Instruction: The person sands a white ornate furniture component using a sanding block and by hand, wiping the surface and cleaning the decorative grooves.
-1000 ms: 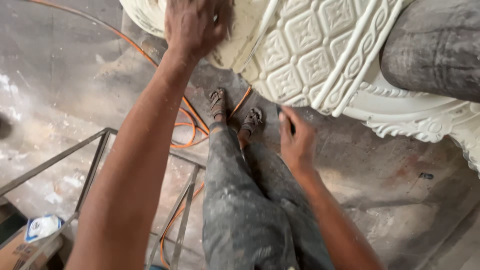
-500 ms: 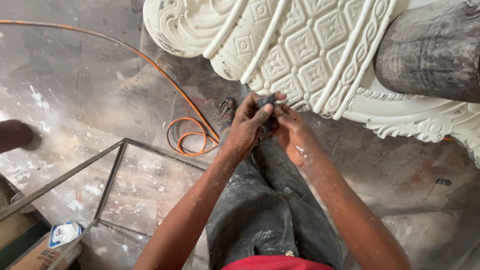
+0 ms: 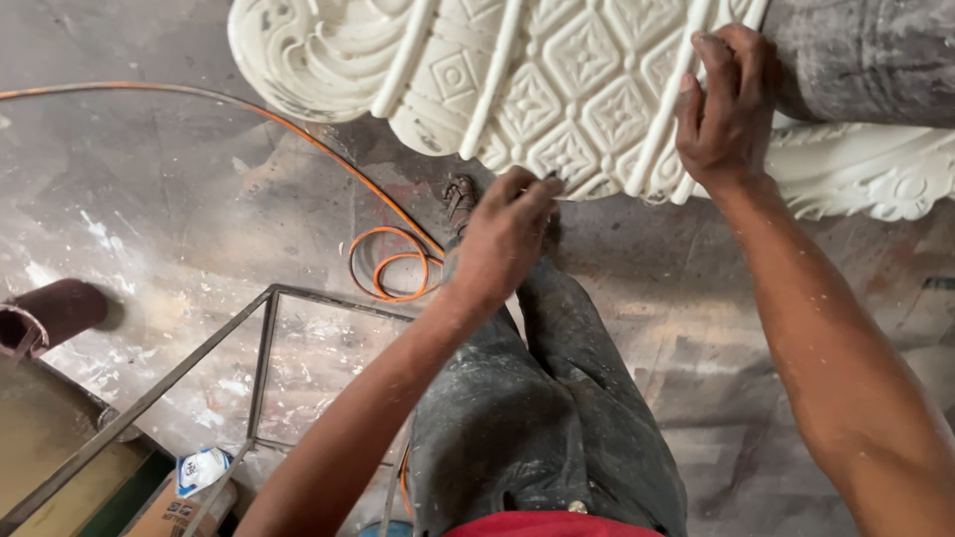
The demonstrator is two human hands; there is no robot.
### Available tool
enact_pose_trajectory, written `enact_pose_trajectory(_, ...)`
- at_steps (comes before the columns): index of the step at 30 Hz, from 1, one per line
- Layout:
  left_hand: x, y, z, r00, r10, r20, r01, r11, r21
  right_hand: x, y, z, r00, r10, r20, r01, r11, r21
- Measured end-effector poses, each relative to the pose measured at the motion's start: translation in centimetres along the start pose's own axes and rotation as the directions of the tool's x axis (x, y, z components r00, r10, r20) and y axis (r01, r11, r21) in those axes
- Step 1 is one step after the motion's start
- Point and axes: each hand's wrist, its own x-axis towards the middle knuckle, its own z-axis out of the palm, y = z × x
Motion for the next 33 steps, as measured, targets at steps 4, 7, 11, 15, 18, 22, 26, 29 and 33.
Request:
enact_pose_trajectory(4, -0.2, 0.3, 3.3, 0.986, 0.121, 0.112, -0.145, 0.958, 0.246, 0.3, -0.2, 0.4, 0.995, 0.097, -0.026, -0.098, 0.995, -0.037)
enact_pose_trajectory(7, 0.0, -0.5, 4.2, 0.971, 0.203, 0.127, -0.233, 0.92, 0.315, 0.5, -0.8, -0.1, 0.996, 0.086, -0.023, -0.087, 0.995, -0.039)
enact_pose_trajectory(11, -0.7, -1.7, 4.4, 0.977, 0.179, 0.116, -0.211, 0.893, 0.397, 0.1, -0.8, 0.1, 0.992, 0.125, -0.026, -0.126, 0.992, -0.028)
enact_pose_trajectory(15, 0.3, -1.3, 7.1, 0.983, 0.173, 0.065, -0.185, 0.909, 0.374, -0.8, 0.0, 1.2, 0.987, 0.16, -0.019, -0.161, 0.984, -0.076)
enact_pose_trajectory(18, 0.7, -1.0, 7.9, 0.987, 0.154, 0.037, -0.158, 0.923, 0.35, -1.6, 0.5, 1.7, 0.983, 0.181, 0.0, -0.18, 0.975, -0.13)
enact_pose_trajectory(22, 0.1, -0.7, 4.0, 0.981, 0.181, 0.076, -0.196, 0.899, 0.392, -1.0, 0.1, 1.2, 0.986, 0.168, 0.004, -0.166, 0.975, -0.148)
enact_pose_trajectory(26, 0.4, 0.3, 4.8, 0.993, 0.113, 0.044, -0.121, 0.889, 0.443, -0.7, -0.4, 0.8, 0.98, 0.2, 0.012, -0.199, 0.978, -0.059)
enact_pose_trajectory(29, 1.7, -0.3, 6.7, 0.99, 0.142, -0.01, -0.128, 0.918, 0.376, -1.4, -0.1, 1.3, 0.989, 0.149, -0.016, -0.149, 0.972, -0.179)
enact_pose_trajectory(33, 2.0, -0.1, 3.8, 0.983, 0.156, 0.1, -0.183, 0.892, 0.414, -1.1, -0.2, 1.0, 0.979, 0.204, -0.004, -0.203, 0.973, -0.112)
